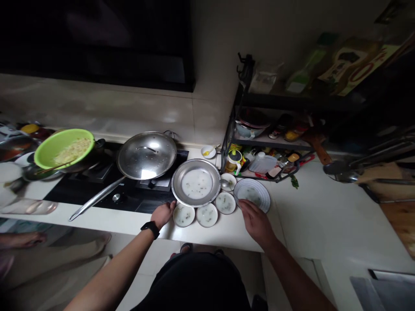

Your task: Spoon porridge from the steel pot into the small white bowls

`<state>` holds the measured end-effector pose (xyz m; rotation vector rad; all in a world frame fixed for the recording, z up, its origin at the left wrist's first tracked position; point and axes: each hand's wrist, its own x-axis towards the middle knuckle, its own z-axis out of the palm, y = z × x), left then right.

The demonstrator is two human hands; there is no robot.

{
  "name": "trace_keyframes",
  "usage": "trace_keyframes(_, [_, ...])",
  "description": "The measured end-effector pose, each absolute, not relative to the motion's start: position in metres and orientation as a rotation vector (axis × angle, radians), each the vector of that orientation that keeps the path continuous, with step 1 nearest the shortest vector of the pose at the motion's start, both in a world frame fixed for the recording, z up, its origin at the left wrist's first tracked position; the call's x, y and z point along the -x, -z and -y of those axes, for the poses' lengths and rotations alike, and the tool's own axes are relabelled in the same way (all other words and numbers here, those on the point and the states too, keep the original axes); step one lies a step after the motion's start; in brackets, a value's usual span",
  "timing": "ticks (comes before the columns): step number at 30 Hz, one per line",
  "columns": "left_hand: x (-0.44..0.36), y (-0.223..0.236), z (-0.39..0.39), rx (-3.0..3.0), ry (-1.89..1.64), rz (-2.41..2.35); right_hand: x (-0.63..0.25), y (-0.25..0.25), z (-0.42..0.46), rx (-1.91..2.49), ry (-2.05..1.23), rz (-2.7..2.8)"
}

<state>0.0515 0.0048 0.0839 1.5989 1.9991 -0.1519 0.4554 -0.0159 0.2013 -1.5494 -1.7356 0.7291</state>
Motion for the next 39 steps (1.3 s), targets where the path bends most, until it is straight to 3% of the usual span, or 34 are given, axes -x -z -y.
trace_keyframes(8, [-0.05, -0.087, -0.002, -1.554, 0.118, -1.995, -0.364, -0.153, -0.052, 1.492, -0.902, 1.548])
trace_keyframes(16, [-0.049, -0.09, -0.004, -1.521, 0.108, -1.998, -0.352, -0.109, -0.047, 1.501, -1.348, 0.675])
trace_keyframes(20, [-0.047, -0.091, -0.004, -1.521, 0.105, -1.996, -0.353, -0.109, -0.042, 1.467, -1.426, 0.561])
trace_keyframes(28, [-0.047, -0.088, -0.003, -1.553, 0.138, -2.007, -0.388, -0.137, -0.034, 1.315, -1.307, 0.463])
trace_keyframes(39, [-0.05, -0.087, -0.009, -1.622, 0.192, -2.005, -0.535, -0.17, 0.016, 1.369, -0.918, 0.419])
